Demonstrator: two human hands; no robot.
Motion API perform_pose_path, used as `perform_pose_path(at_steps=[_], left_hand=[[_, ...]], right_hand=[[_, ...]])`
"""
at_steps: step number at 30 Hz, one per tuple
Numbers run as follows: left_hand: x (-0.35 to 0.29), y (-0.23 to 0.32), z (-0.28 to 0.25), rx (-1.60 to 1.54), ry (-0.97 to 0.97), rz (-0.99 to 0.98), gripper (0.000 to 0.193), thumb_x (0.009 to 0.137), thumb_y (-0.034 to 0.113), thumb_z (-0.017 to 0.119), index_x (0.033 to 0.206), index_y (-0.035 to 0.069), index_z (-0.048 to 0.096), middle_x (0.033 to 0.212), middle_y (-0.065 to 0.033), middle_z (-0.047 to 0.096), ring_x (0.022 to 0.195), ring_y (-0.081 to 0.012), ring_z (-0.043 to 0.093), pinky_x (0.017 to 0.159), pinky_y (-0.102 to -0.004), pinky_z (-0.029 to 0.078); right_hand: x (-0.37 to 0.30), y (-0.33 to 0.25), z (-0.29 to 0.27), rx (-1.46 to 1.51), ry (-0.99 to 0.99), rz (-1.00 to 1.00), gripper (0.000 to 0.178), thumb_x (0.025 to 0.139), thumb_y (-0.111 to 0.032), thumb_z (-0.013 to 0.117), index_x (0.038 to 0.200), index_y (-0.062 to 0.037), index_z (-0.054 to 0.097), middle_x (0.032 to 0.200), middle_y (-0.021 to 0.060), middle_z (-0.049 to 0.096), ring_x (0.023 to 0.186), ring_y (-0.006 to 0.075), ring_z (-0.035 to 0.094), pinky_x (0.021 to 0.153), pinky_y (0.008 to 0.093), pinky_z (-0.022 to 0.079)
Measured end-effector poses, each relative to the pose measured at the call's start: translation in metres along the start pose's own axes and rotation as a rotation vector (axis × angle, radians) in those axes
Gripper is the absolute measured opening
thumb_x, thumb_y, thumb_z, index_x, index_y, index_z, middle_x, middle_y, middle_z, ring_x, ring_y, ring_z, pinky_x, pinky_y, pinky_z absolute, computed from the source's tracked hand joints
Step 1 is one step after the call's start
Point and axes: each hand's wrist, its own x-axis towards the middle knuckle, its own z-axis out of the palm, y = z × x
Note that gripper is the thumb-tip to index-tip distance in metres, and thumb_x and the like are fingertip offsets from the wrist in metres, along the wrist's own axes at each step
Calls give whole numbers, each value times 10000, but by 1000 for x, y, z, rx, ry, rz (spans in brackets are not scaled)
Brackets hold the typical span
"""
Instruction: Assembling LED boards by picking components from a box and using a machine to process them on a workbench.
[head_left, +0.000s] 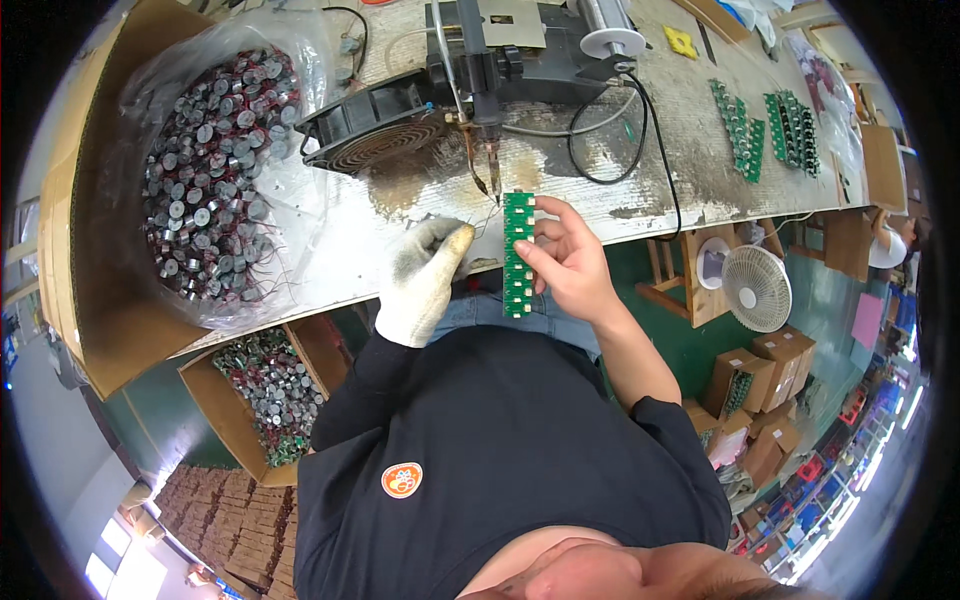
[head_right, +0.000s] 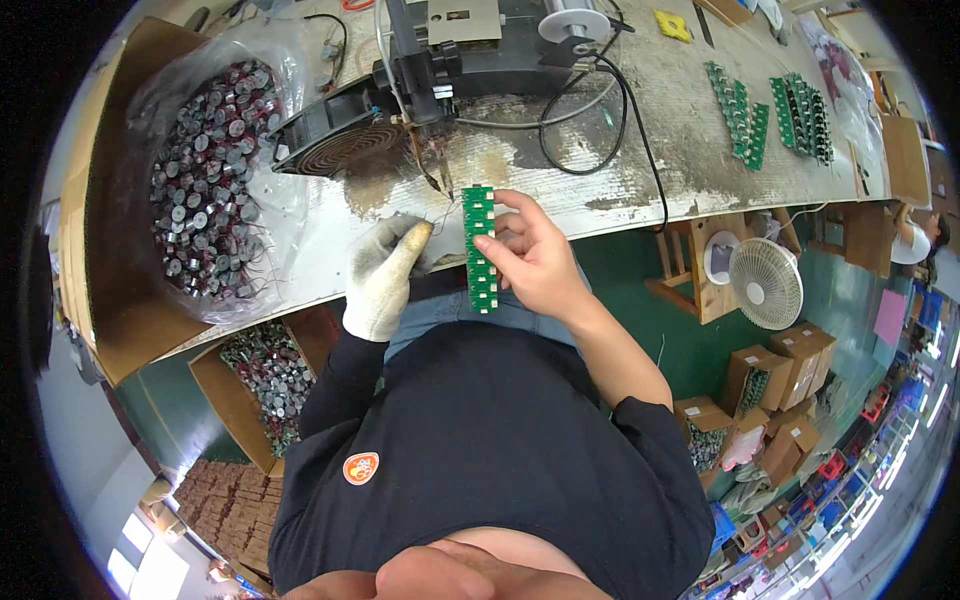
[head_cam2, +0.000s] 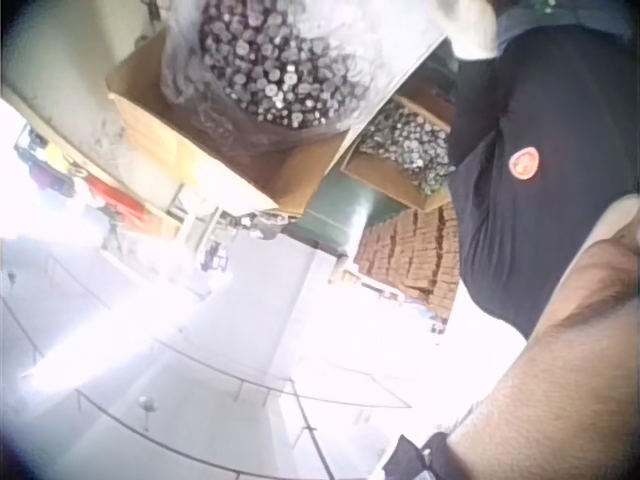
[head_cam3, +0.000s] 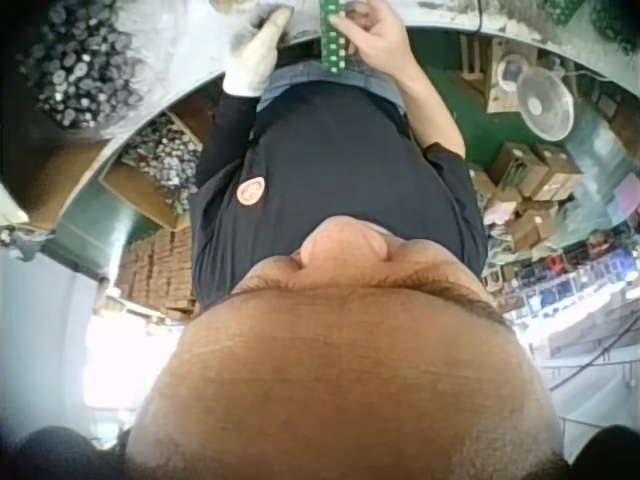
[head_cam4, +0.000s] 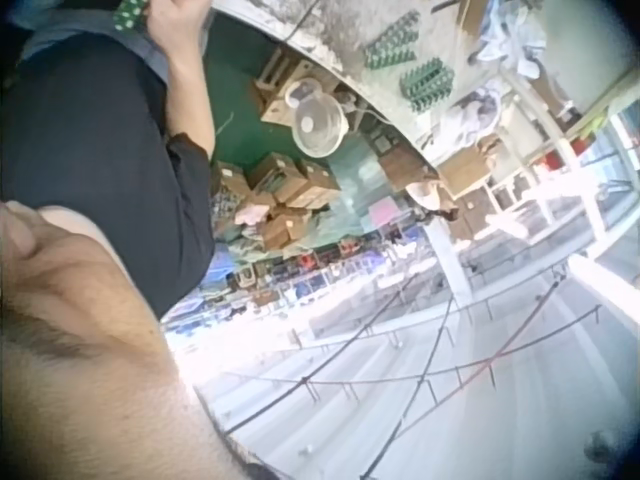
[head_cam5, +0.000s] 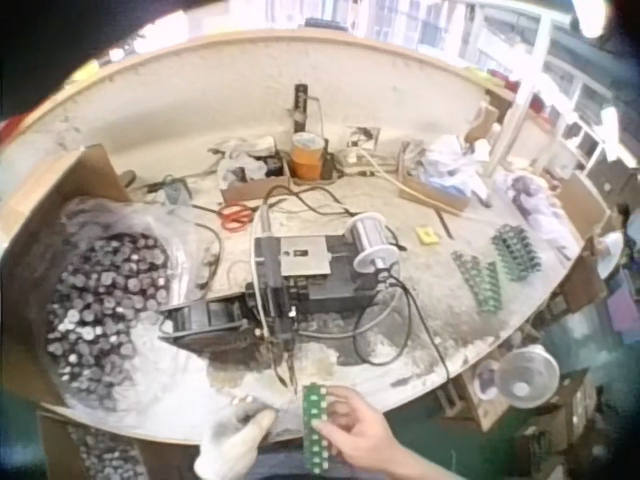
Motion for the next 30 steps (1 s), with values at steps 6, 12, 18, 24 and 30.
perform_pose_path(at_steps=[6, 12, 18, 24, 30], left_hand=[[9, -2, 8, -129, -72, -23, 224, 918, 161, 613, 982, -51, 648, 823, -45, 642, 731, -89, 565, 671, -237, 456], [16, -3, 4, -61, -64, -55, 207, 923, 166, 594, 991, -27, 626, 880, -60, 658, 757, -103, 607, 707, -244, 490], [16, 7, 12, -114, -67, -103, 159, 899, 129, 620, 912, -30, 631, 821, -59, 645, 722, -100, 611, 645, -239, 509], [17, 12, 15, -142, -41, -124, 156, 889, 121, 623, 902, -34, 629, 799, -63, 642, 702, -105, 611, 625, -242, 502], [21, 5, 13, -94, -17, -73, 158, 869, 114, 631, 873, -44, 639, 767, -63, 645, 696, -99, 602, 611, -242, 486]], right_hand=[[2, -1, 2, 9, -11, -29, 475, 897, -25, 604, 1316, -35, 381, 955, 78, 610, 657, 65, 586, 476, 193, 438], [4, 1, 3, 31, -14, -34, 485, 891, -12, 607, 1318, -35, 380, 967, 80, 613, 668, 66, 591, 491, 196, 450], [5, -1, 5, 32, -10, -48, 489, 892, 1, 597, 1325, -35, 372, 970, 79, 614, 678, 70, 593, 504, 198, 457], [7, -2, 7, 71, 1, -60, 490, 893, 12, 589, 1329, -34, 368, 964, 73, 605, 686, 70, 590, 520, 201, 465], [10, -3, 9, 64, 4, -71, 493, 893, 16, 586, 1331, -33, 366, 959, 75, 604, 682, 71, 589, 523, 202, 464]])
